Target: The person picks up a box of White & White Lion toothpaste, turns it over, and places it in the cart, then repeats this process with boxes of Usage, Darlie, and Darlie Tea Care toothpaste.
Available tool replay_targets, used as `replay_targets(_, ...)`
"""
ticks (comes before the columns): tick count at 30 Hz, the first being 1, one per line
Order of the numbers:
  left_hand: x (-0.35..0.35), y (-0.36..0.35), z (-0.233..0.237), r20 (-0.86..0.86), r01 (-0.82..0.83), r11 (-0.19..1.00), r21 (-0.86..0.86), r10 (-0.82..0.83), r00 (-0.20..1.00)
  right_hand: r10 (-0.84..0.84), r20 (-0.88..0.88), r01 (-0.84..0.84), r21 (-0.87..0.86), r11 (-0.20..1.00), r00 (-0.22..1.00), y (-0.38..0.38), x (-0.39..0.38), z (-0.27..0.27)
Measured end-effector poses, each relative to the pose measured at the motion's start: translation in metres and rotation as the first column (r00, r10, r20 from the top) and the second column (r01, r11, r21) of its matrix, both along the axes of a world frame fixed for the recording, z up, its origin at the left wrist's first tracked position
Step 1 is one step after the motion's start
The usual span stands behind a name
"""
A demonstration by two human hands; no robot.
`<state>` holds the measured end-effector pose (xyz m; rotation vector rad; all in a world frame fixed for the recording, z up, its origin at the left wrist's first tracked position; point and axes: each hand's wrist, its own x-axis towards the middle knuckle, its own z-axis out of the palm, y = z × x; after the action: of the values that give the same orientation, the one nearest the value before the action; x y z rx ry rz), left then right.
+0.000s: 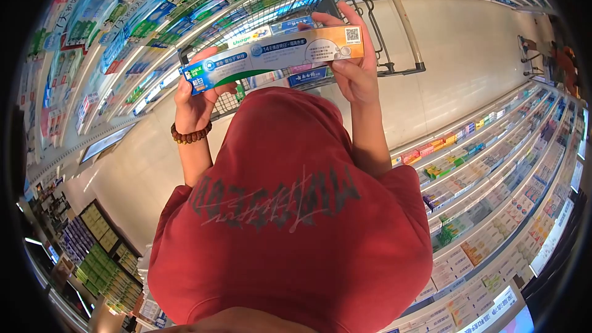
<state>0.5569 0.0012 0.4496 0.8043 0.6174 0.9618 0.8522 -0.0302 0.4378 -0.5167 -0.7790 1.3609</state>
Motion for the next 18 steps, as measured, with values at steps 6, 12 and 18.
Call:
replay_targets(6, 0.000, -0.005, 0.009, -0.023, -0.039, 0.999, 0.025, 0.040, 0.999, 0.032, -0.085, -0.026, 0.072, 0.997, 0.996, 0.003, -0.002, -0.005)
replay_targets(12, 0.003, -0.012, 0.013, -0.116, -0.090, 0.988, 0.126, 0.105, 0.988, 0.050, -0.158, -0.041, 0.060, 0.997, 0.986, -0.003, -0.002, -0.002)
replay_targets(18, 0.011, -0.020, 0.017, -0.111, -0.155, 0.976, 0.150, 0.173, 0.979, 0.049, -0.176, -0.035, 0.084, 0.996, 0.983, -0.008, -0.001, -0.002)
